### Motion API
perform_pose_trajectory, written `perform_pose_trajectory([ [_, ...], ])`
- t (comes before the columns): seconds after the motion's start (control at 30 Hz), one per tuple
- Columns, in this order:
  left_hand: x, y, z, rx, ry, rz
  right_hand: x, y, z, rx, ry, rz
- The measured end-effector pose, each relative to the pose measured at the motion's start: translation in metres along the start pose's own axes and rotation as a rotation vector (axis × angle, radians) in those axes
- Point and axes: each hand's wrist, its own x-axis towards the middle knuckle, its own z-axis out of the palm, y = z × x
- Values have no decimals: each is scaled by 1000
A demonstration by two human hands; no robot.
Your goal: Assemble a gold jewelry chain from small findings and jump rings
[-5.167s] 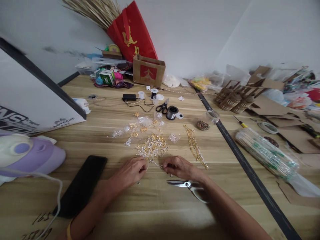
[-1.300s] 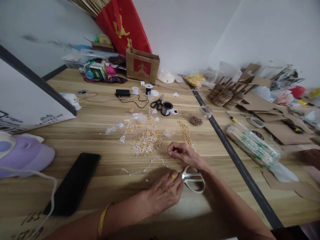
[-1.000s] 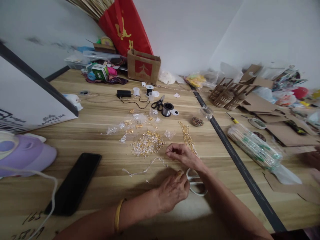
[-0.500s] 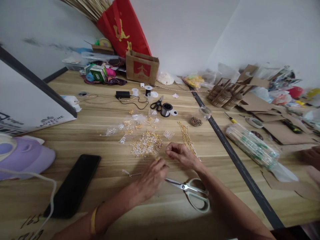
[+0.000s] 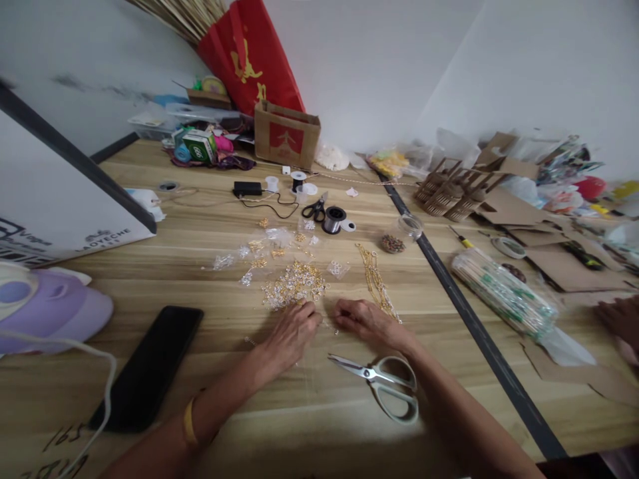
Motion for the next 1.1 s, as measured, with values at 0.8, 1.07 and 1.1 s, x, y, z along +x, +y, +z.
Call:
perform_pose_trajectory([
  [0.8, 8, 21, -8, -829, -39, -228, 4, -43, -8, 710, 170, -49],
  [1.07, 10, 8, 7, -1174, 164, -322, 13, -38, 6, 544, 246, -74],
  [1.1, 10, 7, 5, -1235, 196, -346, 11, -39, 8, 486, 273, -76],
])
